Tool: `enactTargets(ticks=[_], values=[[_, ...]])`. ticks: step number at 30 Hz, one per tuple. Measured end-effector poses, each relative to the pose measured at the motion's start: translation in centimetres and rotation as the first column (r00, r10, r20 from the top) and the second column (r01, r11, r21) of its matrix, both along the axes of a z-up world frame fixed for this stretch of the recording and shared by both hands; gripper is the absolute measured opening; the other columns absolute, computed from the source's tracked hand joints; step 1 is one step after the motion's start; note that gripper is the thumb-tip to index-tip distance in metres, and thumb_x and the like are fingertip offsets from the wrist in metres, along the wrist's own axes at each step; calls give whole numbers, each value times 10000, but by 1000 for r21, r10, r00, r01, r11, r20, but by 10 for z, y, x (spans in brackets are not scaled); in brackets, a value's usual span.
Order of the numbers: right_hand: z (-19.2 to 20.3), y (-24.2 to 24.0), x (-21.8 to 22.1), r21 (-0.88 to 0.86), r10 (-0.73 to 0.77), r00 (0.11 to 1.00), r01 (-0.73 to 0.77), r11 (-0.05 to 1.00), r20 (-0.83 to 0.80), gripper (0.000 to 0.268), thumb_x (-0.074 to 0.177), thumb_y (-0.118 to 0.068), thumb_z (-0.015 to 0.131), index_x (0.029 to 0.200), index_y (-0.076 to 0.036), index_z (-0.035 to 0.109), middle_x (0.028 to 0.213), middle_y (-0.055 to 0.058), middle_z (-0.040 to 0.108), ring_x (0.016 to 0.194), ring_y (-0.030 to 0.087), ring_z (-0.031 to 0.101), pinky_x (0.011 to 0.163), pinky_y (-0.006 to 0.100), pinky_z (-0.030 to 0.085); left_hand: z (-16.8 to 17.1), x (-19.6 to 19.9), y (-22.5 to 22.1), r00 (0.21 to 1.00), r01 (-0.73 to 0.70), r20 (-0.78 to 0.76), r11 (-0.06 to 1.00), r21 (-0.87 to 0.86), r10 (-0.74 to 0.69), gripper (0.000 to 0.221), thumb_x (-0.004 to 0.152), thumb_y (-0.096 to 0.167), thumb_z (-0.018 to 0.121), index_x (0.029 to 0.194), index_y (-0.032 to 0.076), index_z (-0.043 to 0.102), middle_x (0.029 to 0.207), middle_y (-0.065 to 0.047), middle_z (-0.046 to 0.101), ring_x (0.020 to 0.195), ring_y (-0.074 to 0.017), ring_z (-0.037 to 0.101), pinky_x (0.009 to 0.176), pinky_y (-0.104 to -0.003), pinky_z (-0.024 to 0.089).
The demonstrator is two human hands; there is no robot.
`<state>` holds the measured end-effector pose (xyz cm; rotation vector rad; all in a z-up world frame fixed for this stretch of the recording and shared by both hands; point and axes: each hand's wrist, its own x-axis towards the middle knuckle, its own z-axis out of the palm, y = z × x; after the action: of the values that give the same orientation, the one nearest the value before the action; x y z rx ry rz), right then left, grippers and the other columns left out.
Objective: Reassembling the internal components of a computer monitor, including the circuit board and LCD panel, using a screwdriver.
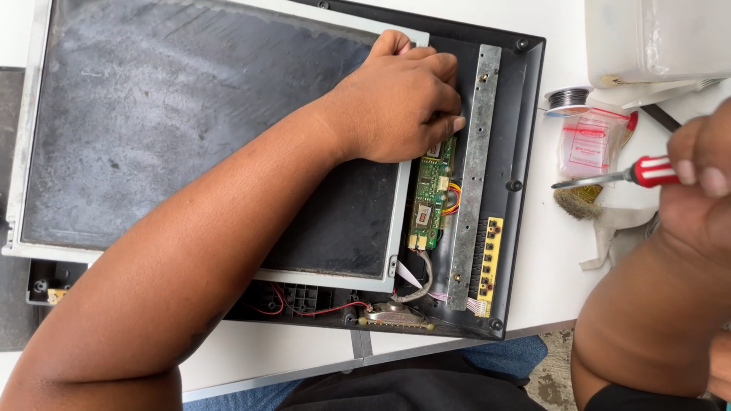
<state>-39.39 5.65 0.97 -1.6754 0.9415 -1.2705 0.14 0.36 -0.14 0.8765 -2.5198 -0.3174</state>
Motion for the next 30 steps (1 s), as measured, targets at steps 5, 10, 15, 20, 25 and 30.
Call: enactTargets(ticks=[5, 10, 15, 20, 25, 30], values=[[35, -6, 62, 172, -136, 979, 110, 979, 149, 305, 1123, -410, 500, 900, -232, 391, 843, -110, 344, 634, 39, 309, 664, 219, 326, 3, -2, 3, 1000, -14, 4, 999, 51, 13, 229, 973, 275, 584, 846, 256, 774, 935, 44, 574, 868, -210, 541, 855, -449, 244], [52, 7, 96, 157, -148, 986, 135, 978, 75, 428, 1224, -345, 443, 845, -163, 364, 703, -37, 301, 556, 109, 354, 642, 257, 368, 7, -1, 3, 1000, 3, 18, 997, 80, -5, 192, 968, 296, 610, 916, 270, 793, 946, 42, 553, 901, -205, 511, 850, -461, 237], [56, 9, 108, 122, -199, 979, 193, 974, 43, 297, 1229, -262, 499, 971, -149, 405, 772, -16, 374, 568, 138, 405, 636, 286, 400, 5, 0, 3, 999, 10, 32, 997, 83, -12, 185, 950, 262, 612, 889, 270, 786, 958, 52, 563, 924, -209, 511, 848, -468, 239], [54, 5, 114, 100, -205, 975, 197, 975, 83, 377, 1212, -263, 572, 907, -129, 396, 758, 25, 366, 562, 165, 406, 607, 297, 406, -2, 0, 5, 999, 12, 40, 1000, -25, -11, 168, 940, 249, 633, 984, 243, 795, 1004, 22, 593, 935, -247, 532, 855, -481, 264], [53, 4, 122, -7, -205, 975, 207, 978, 88, 224, 1210, -125, 592, 1088, -65, 413, 761, 106, 350, 565, 218, 426, 572, 333, 418, 8, 1, 7, 995, -96, -23, 990, -101, 94, 254, 972, 190, 585, 1195, 147, 699, 1142, -59, 572, 1010, -314, 549, 743, -508, 375], [65, 9, 122, 27, -191, 977, 189, 982, 94, 235, 1194, -153, 578, 1060, -88, 397, 751, 92, 345, 556, 202, 402, 565, 322, 391, 71, 34, 11, 985, -125, -142, 970, -207, 97, 339, 912, 20, 571, 1223, 42, 704, 1154, -145, 652, 1011, -383, 599, 792, -510, 437]])
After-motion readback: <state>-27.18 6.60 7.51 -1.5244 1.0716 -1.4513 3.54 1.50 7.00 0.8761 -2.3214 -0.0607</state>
